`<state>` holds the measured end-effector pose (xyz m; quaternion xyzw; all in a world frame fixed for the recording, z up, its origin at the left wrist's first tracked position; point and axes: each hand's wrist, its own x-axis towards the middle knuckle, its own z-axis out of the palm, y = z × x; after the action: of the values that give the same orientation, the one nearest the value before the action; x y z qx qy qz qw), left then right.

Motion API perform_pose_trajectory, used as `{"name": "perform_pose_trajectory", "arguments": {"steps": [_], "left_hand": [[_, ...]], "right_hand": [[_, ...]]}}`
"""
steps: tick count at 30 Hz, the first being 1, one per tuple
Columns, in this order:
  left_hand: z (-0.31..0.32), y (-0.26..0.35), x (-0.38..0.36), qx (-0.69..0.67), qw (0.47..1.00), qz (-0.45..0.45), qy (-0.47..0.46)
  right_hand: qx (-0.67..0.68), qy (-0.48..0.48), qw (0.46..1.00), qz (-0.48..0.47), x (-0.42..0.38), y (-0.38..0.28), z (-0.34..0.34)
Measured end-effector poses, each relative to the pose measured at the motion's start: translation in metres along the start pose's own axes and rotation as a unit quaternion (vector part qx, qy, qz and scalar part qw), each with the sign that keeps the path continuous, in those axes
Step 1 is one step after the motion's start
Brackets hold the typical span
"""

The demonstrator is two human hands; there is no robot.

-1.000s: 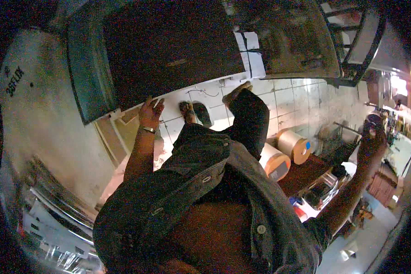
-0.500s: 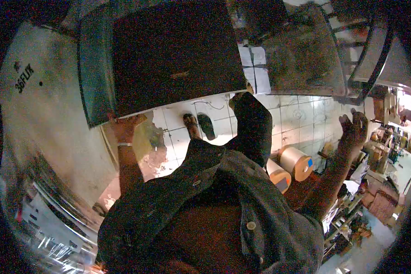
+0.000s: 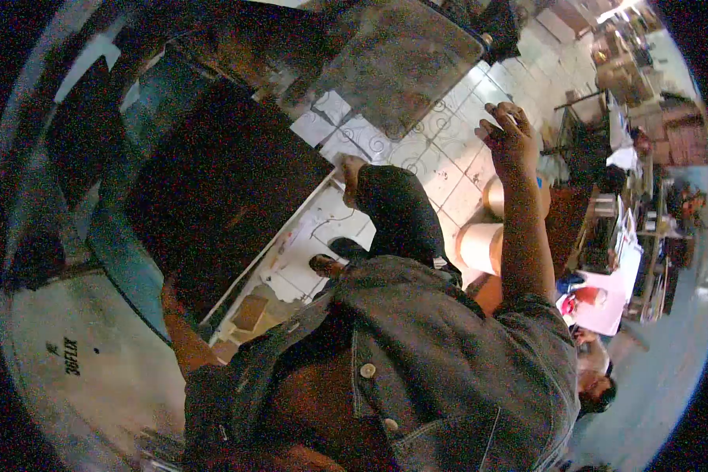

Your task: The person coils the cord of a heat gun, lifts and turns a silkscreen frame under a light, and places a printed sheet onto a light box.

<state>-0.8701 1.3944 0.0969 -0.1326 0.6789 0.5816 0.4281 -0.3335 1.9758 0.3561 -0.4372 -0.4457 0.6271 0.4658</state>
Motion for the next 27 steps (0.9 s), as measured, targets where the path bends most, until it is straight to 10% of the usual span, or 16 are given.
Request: {"name": "perform_pose_trajectory", "arguments": {"steps": [5,10,11,13,17,24,27], "left_hand": [[-0.028,-0.026,0.057,0.305,0.935,0.118,0.136],[0.092,0.031,-0.065,0.122,0.948,0.249,0.157],[0.101,0.036,-0.079,0.076,0.956,0.248,0.140],[0.100,0.036,-0.099,-0.040,0.965,0.242,0.096],[0.073,0.017,-0.087,0.169,0.896,0.357,0.205],[0.190,0.067,-0.160,-0.034,0.931,0.360,0.055],[0.206,0.070,-0.164,0.030,0.921,0.389,0.008]], "right_hand": [[-0.100,0.046,0.987,-0.119,-0.018,0.022,-0.024],[0.029,0.080,0.991,-0.105,-0.047,0.009,-0.049],[-0.181,0.050,0.965,-0.181,-0.050,0.004,-0.059],[-0.588,0.121,0.719,-0.350,-0.058,-0.007,-0.080],[-0.024,0.109,0.970,-0.215,-0.032,-0.014,-0.142],[-0.216,0.187,0.923,-0.257,-0.030,-0.016,-0.194],[-0.002,0.196,0.962,-0.193,-0.059,-0.015,-0.159]]}}
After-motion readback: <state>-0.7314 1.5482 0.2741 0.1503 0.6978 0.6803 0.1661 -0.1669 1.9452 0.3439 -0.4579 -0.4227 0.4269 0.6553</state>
